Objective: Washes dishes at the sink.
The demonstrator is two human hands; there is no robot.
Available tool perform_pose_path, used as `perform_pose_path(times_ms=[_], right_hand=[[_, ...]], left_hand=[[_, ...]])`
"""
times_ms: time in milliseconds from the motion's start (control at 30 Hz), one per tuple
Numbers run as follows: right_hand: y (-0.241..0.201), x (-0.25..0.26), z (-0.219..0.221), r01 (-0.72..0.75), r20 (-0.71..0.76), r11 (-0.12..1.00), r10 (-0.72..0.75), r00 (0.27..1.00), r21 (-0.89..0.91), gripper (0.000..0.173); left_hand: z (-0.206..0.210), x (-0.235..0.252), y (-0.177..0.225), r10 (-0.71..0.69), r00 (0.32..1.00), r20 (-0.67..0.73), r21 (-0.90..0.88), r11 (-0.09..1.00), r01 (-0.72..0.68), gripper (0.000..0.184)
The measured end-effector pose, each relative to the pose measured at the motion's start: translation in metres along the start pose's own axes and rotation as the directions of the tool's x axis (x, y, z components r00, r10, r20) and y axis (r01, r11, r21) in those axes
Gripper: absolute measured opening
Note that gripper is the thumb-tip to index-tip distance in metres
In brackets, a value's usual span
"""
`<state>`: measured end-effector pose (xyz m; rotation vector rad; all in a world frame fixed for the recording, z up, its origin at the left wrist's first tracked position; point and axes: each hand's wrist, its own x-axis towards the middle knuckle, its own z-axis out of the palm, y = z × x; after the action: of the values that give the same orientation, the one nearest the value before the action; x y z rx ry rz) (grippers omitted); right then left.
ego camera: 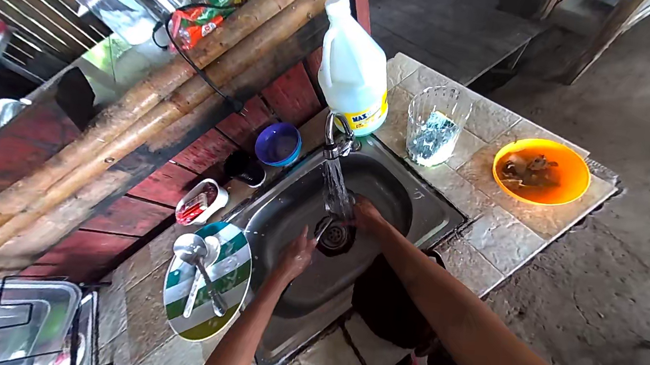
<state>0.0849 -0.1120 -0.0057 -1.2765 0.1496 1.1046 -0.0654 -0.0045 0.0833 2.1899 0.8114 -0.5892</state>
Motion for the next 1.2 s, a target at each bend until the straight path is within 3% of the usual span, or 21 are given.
perform_pose_path(times_ms=[67,133,167,300,400,533,633,767,833,900,933,1000,1067,1200], right_hand=[[-0.003,-0.012,0.003,0.026,0.054,0.995,-0.021,0.998,-0.095,0.04],[-0.007,-0.02,0.002,0.081,0.072,0.945,-0.061,0.996,-0.316,0.043],[-0.012,-0.023,-0.003,0.101,0.075,0.91,-0.077,0.994,-0.403,0.045],[-0.018,-0.02,-0.014,0.193,0.09,0.856,-0.172,0.981,-0.479,0.041],[-0.016,-0.012,-0.018,0.283,0.105,0.839,-0.265,0.959,-0.465,0.049],[-0.009,-0.007,-0.014,0.312,0.135,0.807,-0.284,0.949,-0.501,0.047],[0.003,0.0,-0.004,0.334,0.153,0.803,-0.298,0.942,-0.494,0.044],[0.014,0.002,0.009,0.357,0.138,0.868,-0.329,0.934,-0.346,0.042],[0.012,0.0,0.01,0.373,0.109,0.851,-0.359,0.927,-0.37,0.04],[-0.002,-0.006,0.012,0.425,0.091,0.764,-0.439,0.894,-0.485,0.04],[-0.012,-0.012,0.015,0.44,0.09,0.689,-0.481,0.872,-0.576,0.039],[-0.035,-0.031,0.022,0.424,0.098,0.536,-0.532,0.841,-0.731,0.039],[-0.053,-0.046,0.027,0.408,0.086,0.437,-0.59,0.803,-0.802,0.04],[-0.075,-0.053,0.01,0.361,-0.024,0.433,-0.667,0.744,-0.826,0.041]], left_hand=[[0.014,0.027,0.017,0.181,0.983,-0.033,0.173,0.97,-0.173,0.06],[0.036,0.061,0.017,0.395,0.917,-0.058,0.186,0.907,-0.378,0.054],[0.043,0.069,0.018,0.441,0.896,-0.062,0.232,0.879,-0.417,0.053],[0.058,0.088,0.038,0.286,0.957,-0.048,0.462,0.856,-0.233,0.067],[0.078,0.09,0.04,0.368,0.913,-0.175,0.385,0.879,-0.281,0.055],[0.083,0.087,0.028,0.395,0.892,-0.218,0.367,0.88,-0.3,0.055],[0.098,0.098,0.004,0.483,0.769,-0.419,0.373,0.864,-0.34,0.058],[0.099,0.084,0.017,0.436,0.752,-0.494,0.175,0.898,-0.405,0.051],[0.093,0.078,0.02,0.432,0.782,-0.448,0.221,0.902,-0.371,0.046],[0.086,0.083,0.02,0.422,0.81,-0.406,0.287,0.901,-0.326,0.05],[0.086,0.089,0.016,0.438,0.785,-0.439,0.285,0.896,-0.341,0.054],[0.088,0.102,0.016,0.49,0.664,-0.564,0.274,0.87,-0.409,0.055],[0.083,0.111,0.029,0.52,0.599,-0.609,0.226,0.837,-0.498,0.052],[0.071,0.141,0.033,0.506,0.485,-0.713,0.108,0.763,-0.637,0.053]])
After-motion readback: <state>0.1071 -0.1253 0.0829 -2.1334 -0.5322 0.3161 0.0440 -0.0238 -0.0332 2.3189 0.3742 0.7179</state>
